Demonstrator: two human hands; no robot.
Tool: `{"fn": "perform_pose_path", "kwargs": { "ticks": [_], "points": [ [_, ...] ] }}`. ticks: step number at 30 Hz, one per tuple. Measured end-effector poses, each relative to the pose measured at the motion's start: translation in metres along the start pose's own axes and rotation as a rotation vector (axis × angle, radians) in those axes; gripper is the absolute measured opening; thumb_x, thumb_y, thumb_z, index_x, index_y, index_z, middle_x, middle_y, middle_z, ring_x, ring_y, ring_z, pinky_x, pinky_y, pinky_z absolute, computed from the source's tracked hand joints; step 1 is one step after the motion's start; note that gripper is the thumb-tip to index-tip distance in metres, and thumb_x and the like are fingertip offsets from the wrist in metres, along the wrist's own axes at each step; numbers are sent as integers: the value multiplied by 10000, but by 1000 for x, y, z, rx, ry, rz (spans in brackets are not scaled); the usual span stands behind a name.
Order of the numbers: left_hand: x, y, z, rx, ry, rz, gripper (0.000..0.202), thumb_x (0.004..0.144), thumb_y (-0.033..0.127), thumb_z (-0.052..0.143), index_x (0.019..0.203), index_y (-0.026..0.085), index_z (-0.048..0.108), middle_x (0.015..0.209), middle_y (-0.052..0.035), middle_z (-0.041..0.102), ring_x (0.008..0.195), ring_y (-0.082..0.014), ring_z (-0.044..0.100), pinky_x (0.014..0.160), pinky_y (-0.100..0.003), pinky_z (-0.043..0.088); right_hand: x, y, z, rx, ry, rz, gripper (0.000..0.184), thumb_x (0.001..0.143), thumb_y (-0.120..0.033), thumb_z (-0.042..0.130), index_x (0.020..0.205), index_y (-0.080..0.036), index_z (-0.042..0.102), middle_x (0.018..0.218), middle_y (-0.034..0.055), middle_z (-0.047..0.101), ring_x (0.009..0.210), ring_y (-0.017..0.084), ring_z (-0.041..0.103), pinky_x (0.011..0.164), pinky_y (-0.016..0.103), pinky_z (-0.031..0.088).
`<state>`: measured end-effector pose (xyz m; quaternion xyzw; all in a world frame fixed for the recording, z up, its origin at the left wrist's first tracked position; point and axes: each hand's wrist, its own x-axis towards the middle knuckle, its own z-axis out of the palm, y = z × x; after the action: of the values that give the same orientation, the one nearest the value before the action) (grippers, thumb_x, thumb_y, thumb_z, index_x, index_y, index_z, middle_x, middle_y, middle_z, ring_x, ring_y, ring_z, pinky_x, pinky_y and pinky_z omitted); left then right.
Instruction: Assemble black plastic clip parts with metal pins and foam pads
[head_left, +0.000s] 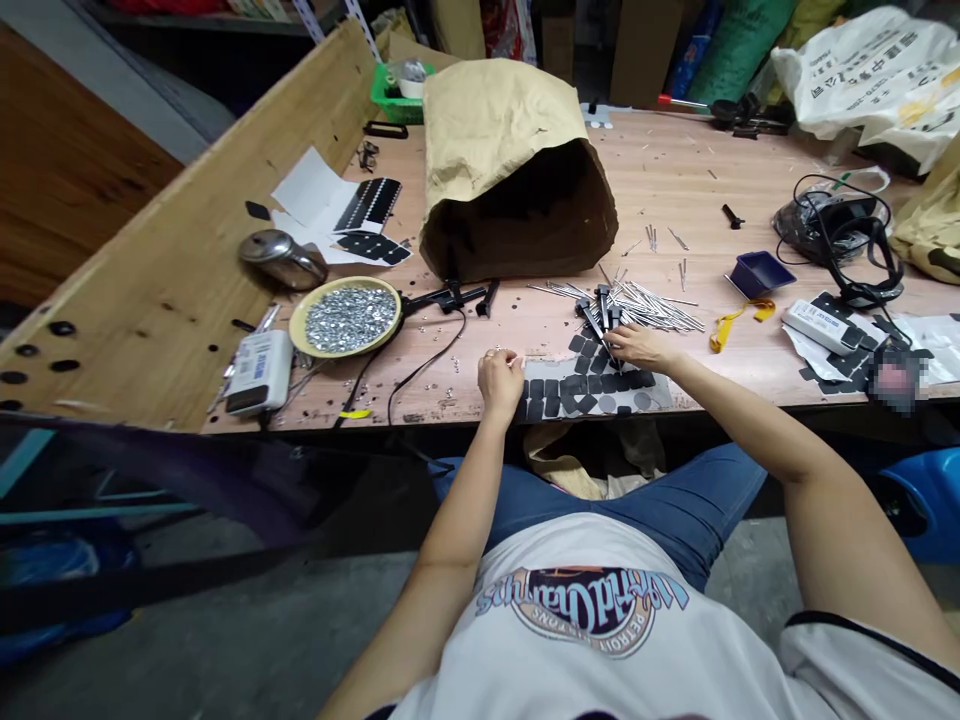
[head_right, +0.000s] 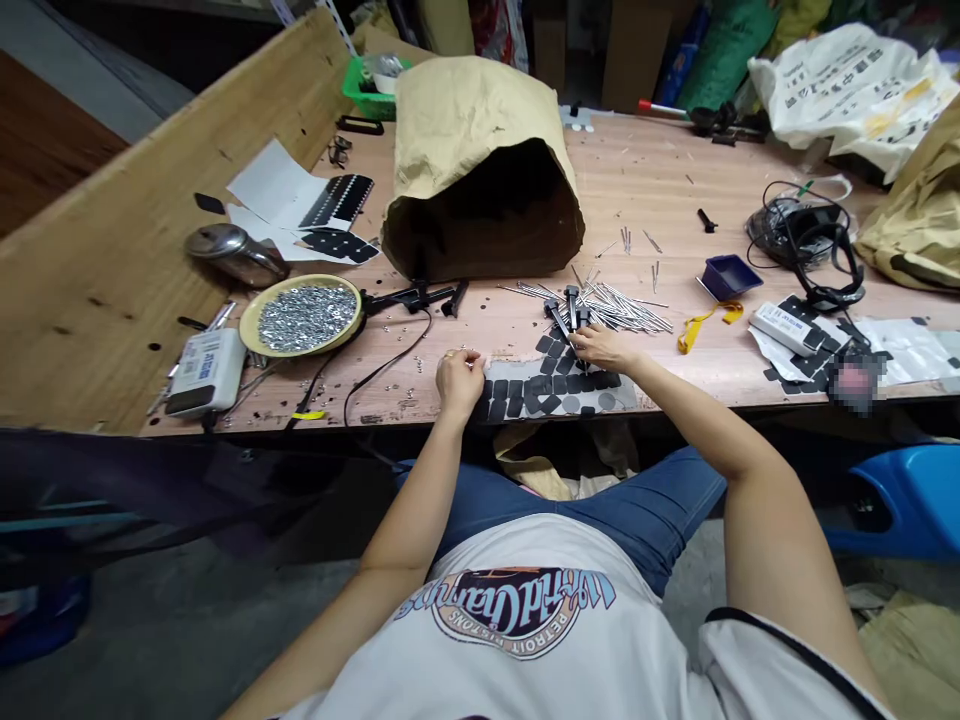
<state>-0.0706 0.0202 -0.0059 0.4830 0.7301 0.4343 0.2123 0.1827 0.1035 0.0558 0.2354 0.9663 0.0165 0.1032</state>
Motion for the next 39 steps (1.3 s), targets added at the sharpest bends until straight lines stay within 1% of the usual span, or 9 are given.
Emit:
{"fn": "perform_pose_path", "kwargs": {
  "ticks": [5, 9, 11, 15, 18, 23, 29, 33, 39],
  "points": [
    [12, -4, 4, 84, -40, 9, 232, 671, 99, 569, 531, 218, 427, 746, -106, 548, 943, -320, 530, 900, -474, 375, 0, 7, -1, 94, -24, -79, 201, 832, -62, 486, 840, -182, 648, 1071, 74, 627, 954, 169, 531, 871, 353, 369],
    [10, 3, 6, -105, -1, -24, 214, 679, 89, 571, 567, 211, 435, 684, -47, 538, 851, -246, 561, 849, -401, 415, -1, 0, -4, 126, 53, -65, 287, 850, -42, 407, 930, -205, 630, 1024, 54, 631, 1003, 166, 525, 908, 387, 367],
    [7, 7, 8, -342, -31, -94, 155, 694, 132, 599, 621, 195, 478, 649, -12, 546, 746, -183, 573, 758, -333, 447, 0, -15, -7, 126, 131, 4, 343, 845, -28, 369, 1008, -203, 615, 997, 59, 625, 981, 176, 531, 883, 392, 385],
    [-3, 15, 14, -872, -214, -248, 181, 685, 258, 686, 728, 168, 535, 667, 2, 608, 636, -97, 581, 610, -225, 448, 7, -65, -17, 159, 287, 226, 336, 889, -94, 331, 1101, -154, 585, 971, 102, 593, 828, 173, 540, 731, 300, 412],
    [-13, 20, 18, -1036, -309, -287, 273, 644, 305, 746, 798, 168, 566, 710, -4, 637, 643, -81, 597, 594, -201, 454, 14, -97, -26, 200, 315, 365, 328, 950, -206, 293, 1052, -141, 598, 962, 107, 573, 773, 155, 538, 636, 245, 377],
    [-25, 21, 23, -1100, -336, -235, 445, 628, 350, 773, 984, 200, 553, 724, 24, 638, 660, -76, 617, 595, -188, 457, 16, -116, -41, 152, 182, 473, 319, 966, -254, 314, 960, -152, 616, 919, 91, 593, 731, 145, 551, 534, 245, 273],
    [-29, 21, 23, -985, -281, -136, 498, 635, 396, 757, 1024, 200, 515, 724, 17, 652, 673, -97, 622, 634, -216, 461, 7, -118, -56, 78, 72, 451, 269, 929, -115, 347, 983, -149, 608, 957, 108, 616, 791, 167, 572, 524, 264, 248],
    [-30, 25, 15, -885, -265, -36, 555, 612, 367, 769, 1067, 174, 517, 688, 24, 647, 663, -99, 619, 713, -243, 472, 3, -119, -56, 86, 72, 414, 236, 912, -95, 385, 977, -143, 607, 916, 107, 632, 796, 172, 570, 546, 258, 270],
    [-33, 33, 6, -804, -345, 50, 590, 628, 325, 761, 1142, 174, 513, 676, 17, 651, 688, -119, 626, 730, -250, 473, -1, -115, -45, 192, 125, 423, 238, 944, -225, 393, 917, -139, 614, 859, 107, 649, 778, 173, 579, 569, 247, 294]
  ]
}}
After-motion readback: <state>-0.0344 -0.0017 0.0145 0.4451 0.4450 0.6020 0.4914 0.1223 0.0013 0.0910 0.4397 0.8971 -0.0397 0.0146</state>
